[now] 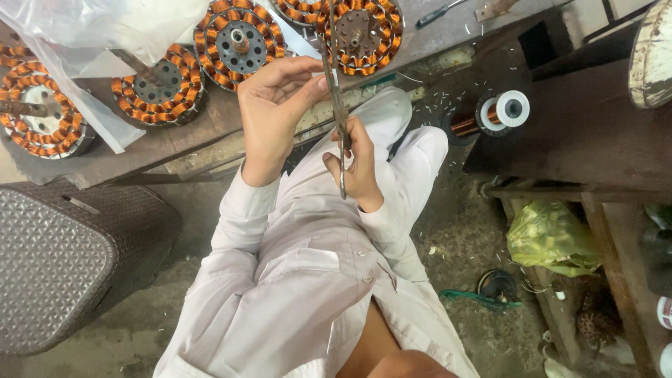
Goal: The person inserts small white insulating paper pieces into the slots of a copper-wound motor stator. They use a screwdriver to push the paper into place and scissors to trim the excess material flush with the stator surface.
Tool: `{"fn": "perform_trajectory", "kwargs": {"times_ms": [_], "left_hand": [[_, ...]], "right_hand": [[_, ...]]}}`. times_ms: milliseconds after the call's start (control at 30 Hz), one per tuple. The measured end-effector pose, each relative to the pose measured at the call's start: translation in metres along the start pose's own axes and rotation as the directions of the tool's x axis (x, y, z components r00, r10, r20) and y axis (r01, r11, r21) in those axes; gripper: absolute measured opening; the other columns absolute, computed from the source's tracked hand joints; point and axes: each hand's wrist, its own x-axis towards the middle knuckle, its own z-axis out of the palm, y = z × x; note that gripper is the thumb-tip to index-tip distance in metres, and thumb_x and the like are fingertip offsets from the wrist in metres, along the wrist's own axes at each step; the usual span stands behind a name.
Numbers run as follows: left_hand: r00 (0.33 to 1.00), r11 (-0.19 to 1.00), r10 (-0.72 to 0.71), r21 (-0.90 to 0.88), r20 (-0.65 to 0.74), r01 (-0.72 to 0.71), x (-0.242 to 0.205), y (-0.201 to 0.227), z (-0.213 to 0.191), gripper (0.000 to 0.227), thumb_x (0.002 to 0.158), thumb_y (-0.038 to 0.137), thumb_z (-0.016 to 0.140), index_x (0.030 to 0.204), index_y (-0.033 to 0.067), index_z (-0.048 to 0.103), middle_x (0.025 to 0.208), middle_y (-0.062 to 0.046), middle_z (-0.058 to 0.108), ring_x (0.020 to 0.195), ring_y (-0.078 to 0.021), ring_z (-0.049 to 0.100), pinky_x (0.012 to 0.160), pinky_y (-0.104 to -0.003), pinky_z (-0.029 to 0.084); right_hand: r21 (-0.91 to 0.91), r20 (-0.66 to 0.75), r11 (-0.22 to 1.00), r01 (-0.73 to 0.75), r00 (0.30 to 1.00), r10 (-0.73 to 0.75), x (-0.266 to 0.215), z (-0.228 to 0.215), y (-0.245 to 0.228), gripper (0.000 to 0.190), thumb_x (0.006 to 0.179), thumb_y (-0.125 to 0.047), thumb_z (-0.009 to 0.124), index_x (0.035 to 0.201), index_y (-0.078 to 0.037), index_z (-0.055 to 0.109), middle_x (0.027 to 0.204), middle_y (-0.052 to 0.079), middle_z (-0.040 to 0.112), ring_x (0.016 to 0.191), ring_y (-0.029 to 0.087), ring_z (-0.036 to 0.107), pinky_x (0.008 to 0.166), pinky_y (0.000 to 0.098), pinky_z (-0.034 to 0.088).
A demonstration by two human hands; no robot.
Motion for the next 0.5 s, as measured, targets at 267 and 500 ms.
{"fn": "perform_trajectory", "kwargs": {"times_ms": [267, 500], "left_hand": [[0.998, 1.000, -0.023, -0.014, 0.064, 0.024, -0.006, 0.002, 0.005, 0.023, 0.096, -0.005, 0.078, 0.118, -0.0078, 0.070, 0.104, -0.010, 0.073, 0.094, -0.0148, 0.072, 0.089, -0.030, 0.062], [0.994, 0.994, -0.066, -0.081, 0.089, 0.074, 0.001, -0.008, 0.010, 0.026, 0.096, -0.006, 0.076, 0.120, -0.0079, 0.066, 0.111, -0.012, 0.073, 0.098, -0.0164, 0.073, 0.090, -0.032, 0.063]], "right_hand": [[0.080, -0.070, 0.994, -0.080, 0.994, 0.086, -0.020, -0.009, 0.006, 0.022, 0.068, 0.006, 0.060, 0.087, -0.003, 0.051, 0.078, -0.002, 0.045, 0.063, 0.005, 0.034, 0.058, 0.0224, 0.027], [0.181, -0.108, 0.977, -0.111, 0.985, 0.131, -0.038, -0.005, 0.030, 0.017, 0.073, 0.008, 0.061, 0.085, -0.001, 0.054, 0.080, -0.001, 0.051, 0.064, 0.005, 0.045, 0.058, 0.0222, 0.035]]}}
